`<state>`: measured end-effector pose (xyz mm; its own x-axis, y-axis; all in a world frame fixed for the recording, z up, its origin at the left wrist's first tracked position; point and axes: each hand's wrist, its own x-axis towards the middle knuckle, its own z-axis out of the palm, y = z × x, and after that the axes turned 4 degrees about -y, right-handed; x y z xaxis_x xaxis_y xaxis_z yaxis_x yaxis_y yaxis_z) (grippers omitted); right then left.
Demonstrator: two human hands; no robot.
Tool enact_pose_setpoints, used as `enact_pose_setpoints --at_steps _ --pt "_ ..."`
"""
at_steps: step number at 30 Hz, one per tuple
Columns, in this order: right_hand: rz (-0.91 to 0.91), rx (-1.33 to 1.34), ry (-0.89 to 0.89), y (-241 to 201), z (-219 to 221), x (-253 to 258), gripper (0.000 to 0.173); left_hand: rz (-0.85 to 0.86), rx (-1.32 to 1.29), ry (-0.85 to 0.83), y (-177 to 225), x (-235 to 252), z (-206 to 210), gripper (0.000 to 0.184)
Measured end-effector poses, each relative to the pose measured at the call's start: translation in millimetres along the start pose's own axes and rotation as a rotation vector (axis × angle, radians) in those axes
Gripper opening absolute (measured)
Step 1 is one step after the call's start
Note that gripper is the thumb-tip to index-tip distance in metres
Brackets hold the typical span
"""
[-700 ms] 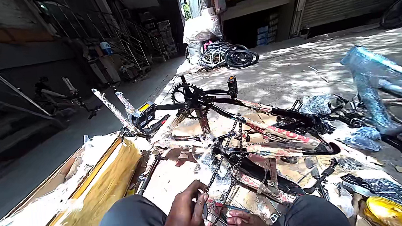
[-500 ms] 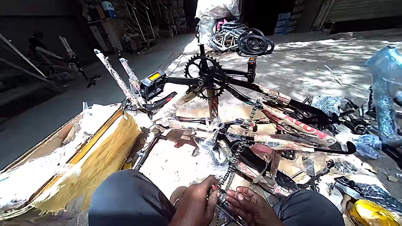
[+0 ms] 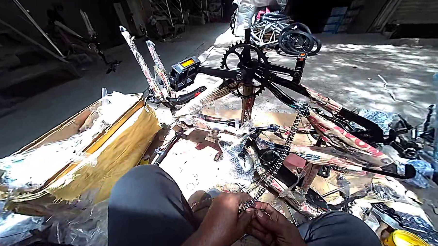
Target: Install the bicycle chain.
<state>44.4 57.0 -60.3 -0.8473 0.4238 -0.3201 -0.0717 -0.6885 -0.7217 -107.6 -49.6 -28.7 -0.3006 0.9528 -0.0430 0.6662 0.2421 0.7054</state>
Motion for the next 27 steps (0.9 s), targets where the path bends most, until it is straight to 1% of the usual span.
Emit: enact_pose_setpoints --at_steps 4,9,11,16,20,24,27 --pt "-0.008 -0.024 0.010 0 4 -3 0.019 0.010 -0.003 -0.019 -2 0 2 0.023" --pt "-0.034 -0.053 -0.036 4 4 -5 0.018 0.015 -0.007 0.014 -3 -2 3 0.018" --pt "-0.062 -0.061 -0.047 8 0 -5 0.018 0.013 -0.037 0.042 -4 -3 3 0.018" --pt "-0.178 -0.198 -0.075 14 -4 -6 0.016 -0.046 -0.124 0.063 -6 -3 3 0.023" --pt "-0.388 -0.463 -0.035 14 -5 0 0.011 -0.048 -0.126 0.086 -5 -3 6 0.024" --pt "-0.650 -0.911 0.029 0 -8 9 0.011 0.023 -0.024 0.159 -5 -4 9 0.028" --pt "-0.749 -1.139 0.097 -8 -7 12 0.011 0.066 0.020 0.208 -5 -5 9 0.030"
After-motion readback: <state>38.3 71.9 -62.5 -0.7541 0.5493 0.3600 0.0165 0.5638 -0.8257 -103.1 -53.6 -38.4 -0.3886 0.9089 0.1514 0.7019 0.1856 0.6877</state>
